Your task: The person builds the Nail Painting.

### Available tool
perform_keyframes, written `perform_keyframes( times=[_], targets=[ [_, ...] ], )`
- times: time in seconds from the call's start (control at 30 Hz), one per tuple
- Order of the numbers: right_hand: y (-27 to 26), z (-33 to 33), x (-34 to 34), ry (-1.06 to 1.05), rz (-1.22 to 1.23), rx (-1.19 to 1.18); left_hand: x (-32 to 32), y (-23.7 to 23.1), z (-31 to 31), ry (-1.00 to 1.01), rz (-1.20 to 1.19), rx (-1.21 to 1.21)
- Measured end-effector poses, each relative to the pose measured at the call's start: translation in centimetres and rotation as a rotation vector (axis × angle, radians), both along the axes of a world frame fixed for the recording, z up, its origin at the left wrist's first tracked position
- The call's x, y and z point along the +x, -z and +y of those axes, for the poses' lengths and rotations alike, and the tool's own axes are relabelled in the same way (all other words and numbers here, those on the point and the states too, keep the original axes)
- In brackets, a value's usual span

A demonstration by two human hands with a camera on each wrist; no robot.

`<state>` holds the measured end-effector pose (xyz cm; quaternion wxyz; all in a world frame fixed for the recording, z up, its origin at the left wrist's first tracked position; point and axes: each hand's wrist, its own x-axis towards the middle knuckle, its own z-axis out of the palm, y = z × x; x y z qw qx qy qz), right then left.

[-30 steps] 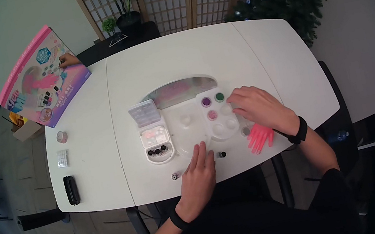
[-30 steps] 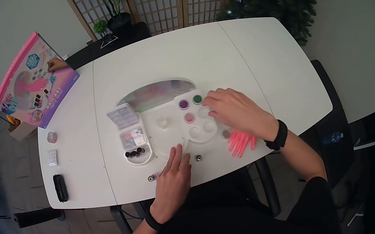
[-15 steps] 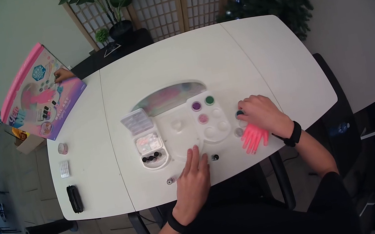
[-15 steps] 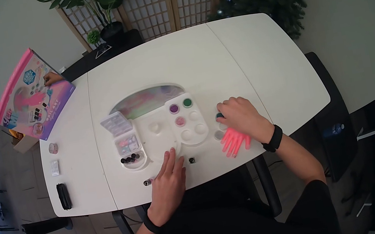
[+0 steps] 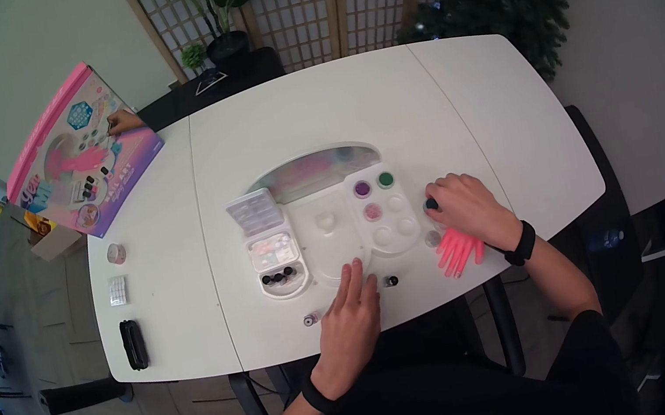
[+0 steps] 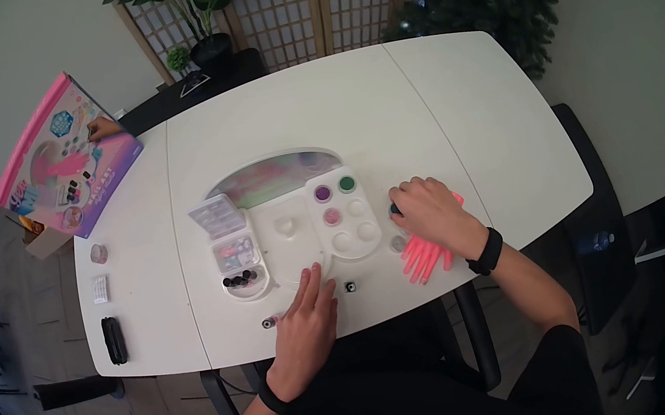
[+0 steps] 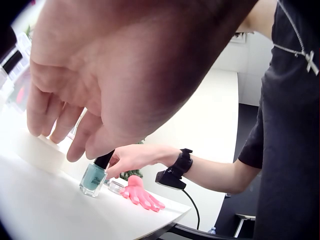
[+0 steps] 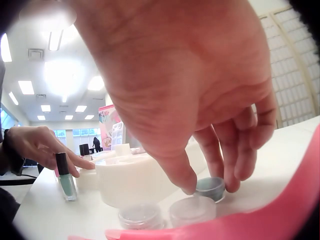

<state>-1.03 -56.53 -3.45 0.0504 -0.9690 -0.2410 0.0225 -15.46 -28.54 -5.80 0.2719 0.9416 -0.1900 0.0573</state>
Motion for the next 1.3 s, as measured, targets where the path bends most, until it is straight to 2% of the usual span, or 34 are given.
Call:
perform_keyframes(
  times=[0.2,0.3,0.6,0.9,1.0,1.3],
  targets=[
    [-3.9,1.5,-0.1,0.001,0.007,0.166,-0.1,0.3,0.1,-0.008,-0.011,-0.011],
    [-4.3,2.7,0.0,-0.097,-0.02,0.24,0.0,0.3,0.1,-0.001,-0.023,-0.004],
    [-3.3,4.7,-0.1,-0.21,-0.08,0.059,-0.1,-0.2,0.2,0.011,-0.017,0.027],
    [-3.2,5.1,-1.1,-0.185,-0.171,0.019,-0.3,1.0,0.1,-0.01,-0.076,0.011],
    [-2.6,3.9,-1.9,-0.13,-0.189,0.203,-0.2,0.4,0.1,-0.002,-0.054,0.054],
    [-0.6,-0.1,-5.9,-0.173,-0.054,0.021,-0.2,0.9,0.0,0.008,-0.094,0.05]
  ],
)
